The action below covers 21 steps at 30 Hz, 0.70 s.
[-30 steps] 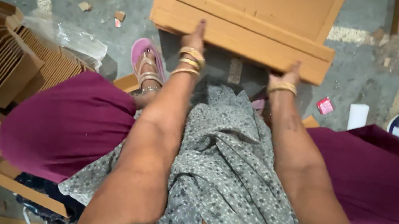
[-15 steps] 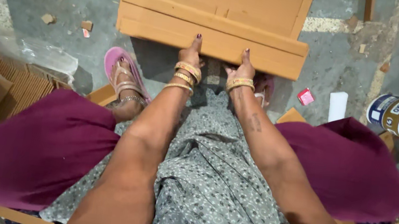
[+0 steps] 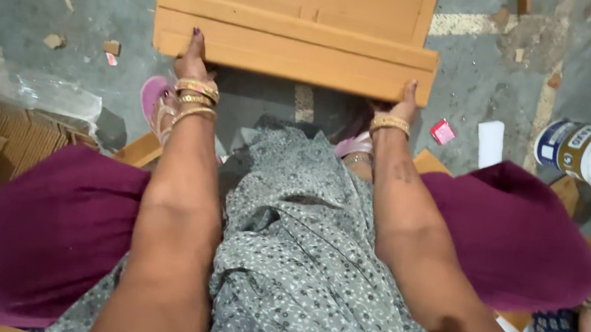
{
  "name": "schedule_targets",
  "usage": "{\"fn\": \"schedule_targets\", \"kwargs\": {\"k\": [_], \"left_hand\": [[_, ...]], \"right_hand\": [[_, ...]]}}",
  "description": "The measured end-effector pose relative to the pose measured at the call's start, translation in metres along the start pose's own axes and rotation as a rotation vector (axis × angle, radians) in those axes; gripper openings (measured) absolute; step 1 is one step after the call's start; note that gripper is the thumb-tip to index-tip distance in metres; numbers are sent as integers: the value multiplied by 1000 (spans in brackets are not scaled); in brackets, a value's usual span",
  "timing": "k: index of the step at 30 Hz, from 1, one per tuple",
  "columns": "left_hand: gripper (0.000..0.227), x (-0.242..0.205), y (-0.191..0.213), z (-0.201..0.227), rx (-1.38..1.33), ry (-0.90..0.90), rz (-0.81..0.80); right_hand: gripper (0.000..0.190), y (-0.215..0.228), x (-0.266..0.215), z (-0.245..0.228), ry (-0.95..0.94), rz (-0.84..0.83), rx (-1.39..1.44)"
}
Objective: The person applies glue to cardboard strips using a white applicator and attaches them to the edges of a large flat cardboard panel. She then folds the panel's flaps and presses the glued strips to form a box structure.
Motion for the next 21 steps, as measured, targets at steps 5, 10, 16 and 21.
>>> {"fn": "schedule_targets", "kwargs": {"k": [5,10,16,21], "left_hand": [[52,-6,4,4,-61,-20,31],[49,-2,-3,4,-185,-123,-53],[61,-51,-31,-48,324,-80,-33],[72,-86,-62,-112,213,194,-64]], "right_hand": [[62,19,18,10,-84,-33,20],[68,12,16,3,-81,-123,38],[71,-24,-2,44,-27,-62,6],[66,-60,-10,89,-162,-68,38]]}}
Point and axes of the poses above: each hand's wrist, its own x-axis towards the middle knuckle, its own y-axis out of the back of the hand, z = x × y, the point moved 8 cm from there along x, towards the middle knuckle, and after that the axes turned 10 degrees about -x, right-handed, at the moved point
